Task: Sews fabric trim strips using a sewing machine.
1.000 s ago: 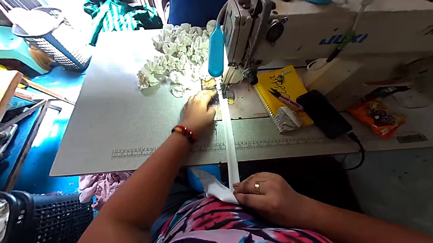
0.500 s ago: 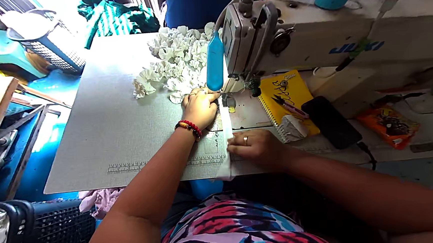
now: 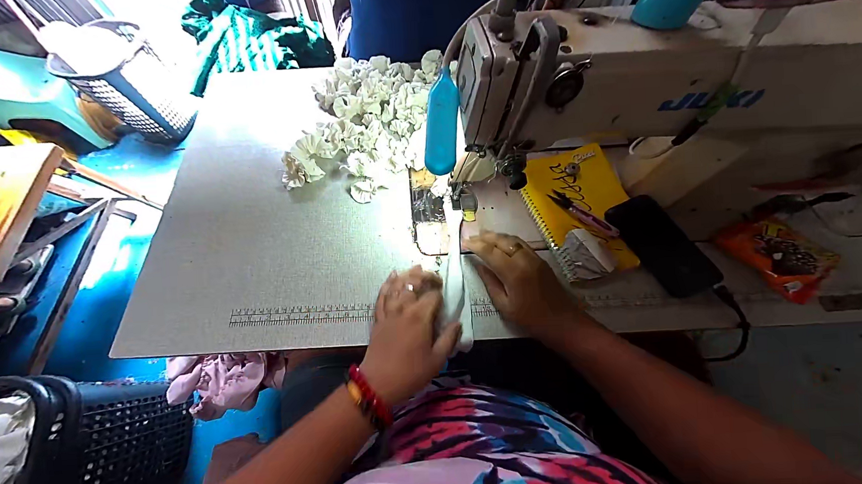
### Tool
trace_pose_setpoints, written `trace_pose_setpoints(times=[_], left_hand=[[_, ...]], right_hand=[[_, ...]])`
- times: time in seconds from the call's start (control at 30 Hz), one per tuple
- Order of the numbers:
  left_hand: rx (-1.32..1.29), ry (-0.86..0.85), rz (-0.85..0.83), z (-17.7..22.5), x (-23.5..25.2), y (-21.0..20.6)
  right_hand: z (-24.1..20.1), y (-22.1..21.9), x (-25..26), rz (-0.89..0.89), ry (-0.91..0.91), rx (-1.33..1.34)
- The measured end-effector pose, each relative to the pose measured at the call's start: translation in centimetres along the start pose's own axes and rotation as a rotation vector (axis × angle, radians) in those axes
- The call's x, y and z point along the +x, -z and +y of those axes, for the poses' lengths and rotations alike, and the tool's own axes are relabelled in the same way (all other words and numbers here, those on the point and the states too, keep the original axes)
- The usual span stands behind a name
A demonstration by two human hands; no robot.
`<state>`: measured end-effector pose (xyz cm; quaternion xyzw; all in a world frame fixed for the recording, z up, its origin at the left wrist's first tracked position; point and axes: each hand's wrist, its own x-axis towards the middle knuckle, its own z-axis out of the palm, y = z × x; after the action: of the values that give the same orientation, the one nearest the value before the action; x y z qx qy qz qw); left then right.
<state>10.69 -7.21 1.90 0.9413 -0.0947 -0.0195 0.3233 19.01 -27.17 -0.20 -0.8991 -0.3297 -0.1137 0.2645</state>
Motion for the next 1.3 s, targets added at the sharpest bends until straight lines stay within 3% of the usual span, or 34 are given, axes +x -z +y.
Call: trace_pose_setpoints(times=[0.1, 0.27, 0.37, 0.5, 0.57, 0.63, 0.73, 0.8, 1.17, 1.3], left_hand=[[-0.224, -0.15, 0.018, -0.4, -5.2, 0.5], [-0.652, 0.003, 0.011, -1.6, -10.5, 3.8], [-0.865, 0.12, -0.07, -1.4, -11.5, 3.5], [-1.155, 0.125, -0.302, -0.9, -11.2, 2.0], [-1.204, 0.136, -0.307, -0.7, -11.3, 1.9], [-0.986, 0.083, -0.156, -0.4, -11.8, 2.4], [-0.248, -0.046, 0.167, -0.2, -12.9, 3.0], [0.006, -0.076, 0.292, -0.2, -13.4, 3.6], [0.156, -0.218, 0.434, 0.1, -12.6, 4.6], [0.209, -0.391, 0.389, 0.7, -12.0, 5.3]], right_hand=[[-1.4, 0.9, -3.4, -0.01, -0.054, 0.062], [-3.6, 1.1, -7.0, 0.023, 0.008, 0.263], [-4.9, 1.5, -7.4, 0.002, 0.061, 0.334], [-6.5, 2.3, -6.9, -0.016, 0.119, 0.337], [-7.0, 2.6, -6.8, -0.019, 0.126, 0.332], [-7.3, 2.9, -6.6, -0.012, 0.142, 0.336], [-8.0, 3.2, -6.0, -0.005, 0.186, 0.335], [-8.8, 3.1, -5.2, -0.002, 0.227, 0.328], [-12.3, 1.4, -0.8, -0.097, 0.513, 0.239], [-12.4, 2.8, -1.5, -0.032, 0.637, 0.139]])
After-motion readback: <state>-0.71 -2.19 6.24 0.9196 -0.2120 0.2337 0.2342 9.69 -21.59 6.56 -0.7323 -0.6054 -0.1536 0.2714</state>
